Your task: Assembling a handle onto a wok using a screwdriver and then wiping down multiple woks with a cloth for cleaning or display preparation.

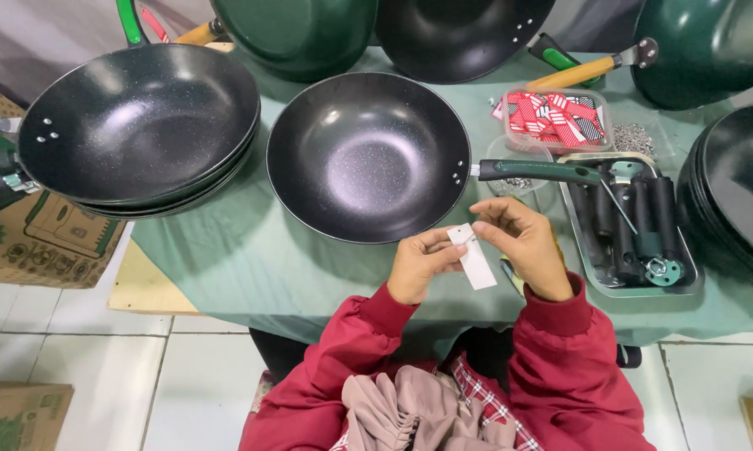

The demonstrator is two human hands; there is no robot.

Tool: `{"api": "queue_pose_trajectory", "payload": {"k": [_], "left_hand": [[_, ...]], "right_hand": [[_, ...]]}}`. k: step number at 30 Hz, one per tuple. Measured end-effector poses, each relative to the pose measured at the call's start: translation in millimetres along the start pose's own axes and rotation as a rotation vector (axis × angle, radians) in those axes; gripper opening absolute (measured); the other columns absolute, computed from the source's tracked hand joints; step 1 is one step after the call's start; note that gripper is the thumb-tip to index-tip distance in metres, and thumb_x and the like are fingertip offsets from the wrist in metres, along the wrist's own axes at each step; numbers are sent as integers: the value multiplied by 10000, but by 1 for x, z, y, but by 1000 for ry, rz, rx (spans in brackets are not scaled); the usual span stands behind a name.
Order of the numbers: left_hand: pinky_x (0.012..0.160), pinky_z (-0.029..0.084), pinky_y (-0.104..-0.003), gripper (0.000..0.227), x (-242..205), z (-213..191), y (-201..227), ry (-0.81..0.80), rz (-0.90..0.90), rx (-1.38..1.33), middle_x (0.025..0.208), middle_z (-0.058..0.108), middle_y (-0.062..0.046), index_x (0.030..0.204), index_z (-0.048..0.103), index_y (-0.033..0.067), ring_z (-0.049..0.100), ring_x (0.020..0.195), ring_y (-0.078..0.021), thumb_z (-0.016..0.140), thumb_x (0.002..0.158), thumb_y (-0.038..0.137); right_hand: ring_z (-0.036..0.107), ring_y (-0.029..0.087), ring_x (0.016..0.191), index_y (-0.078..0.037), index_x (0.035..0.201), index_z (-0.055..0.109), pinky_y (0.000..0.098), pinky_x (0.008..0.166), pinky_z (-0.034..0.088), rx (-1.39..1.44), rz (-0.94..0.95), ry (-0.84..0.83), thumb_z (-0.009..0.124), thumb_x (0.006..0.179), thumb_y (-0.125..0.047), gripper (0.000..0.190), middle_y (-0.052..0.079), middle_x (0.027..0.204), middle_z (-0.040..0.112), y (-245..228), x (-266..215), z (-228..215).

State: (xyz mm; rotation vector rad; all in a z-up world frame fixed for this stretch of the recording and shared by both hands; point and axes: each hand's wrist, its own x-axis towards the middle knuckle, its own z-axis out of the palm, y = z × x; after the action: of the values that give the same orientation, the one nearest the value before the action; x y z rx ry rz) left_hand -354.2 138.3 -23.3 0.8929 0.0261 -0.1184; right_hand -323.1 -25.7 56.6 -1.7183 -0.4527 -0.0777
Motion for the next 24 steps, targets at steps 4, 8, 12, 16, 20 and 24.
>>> {"api": "queue_pose_trajectory", "payload": {"k": [4,8,12,16,20,24], "left_hand": [[679,679,-388,376,7,-8,1,26,74,86,883,755,-206,1166,693,-115,760,766,-239,832,842,14],[681,673,-376,302,7,-9,5,47,106,163,891,762,-215,1141,716,-98,758,768,-232,800,881,29],[723,664,-415,270,2,-1,8,36,66,121,929,760,-232,1157,706,-102,761,817,-271,747,933,43],[721,666,-423,263,0,4,12,43,28,76,933,757,-242,1145,699,-115,761,824,-286,733,950,59],[734,665,-413,266,-1,5,16,46,19,63,945,757,-238,1151,690,-125,757,843,-289,719,953,51],[733,669,-405,289,-2,6,15,33,31,36,961,753,-252,1170,672,-147,758,840,-290,713,958,45]], "right_hand": [[548,119,708,-46,1056,786,262,688,504,-189,-60,-45,798,886,-76,173,63,756,624,-15,-4,1],[551,139,684,-129,1027,834,281,684,513,-330,-258,-48,817,865,-75,172,53,789,581,7,-10,6],[543,174,684,-122,1029,834,294,706,513,-472,-451,38,814,887,-89,147,37,812,523,28,-15,6],[547,219,726,-69,999,806,314,736,517,-531,-534,58,790,914,-56,88,51,835,504,26,-18,10],[530,237,730,-26,956,776,316,728,504,-615,-606,69,777,930,-46,33,51,827,482,21,-17,13],[533,268,746,-53,964,753,380,730,487,-706,-650,76,761,943,-93,46,58,846,480,20,-14,13]]}}
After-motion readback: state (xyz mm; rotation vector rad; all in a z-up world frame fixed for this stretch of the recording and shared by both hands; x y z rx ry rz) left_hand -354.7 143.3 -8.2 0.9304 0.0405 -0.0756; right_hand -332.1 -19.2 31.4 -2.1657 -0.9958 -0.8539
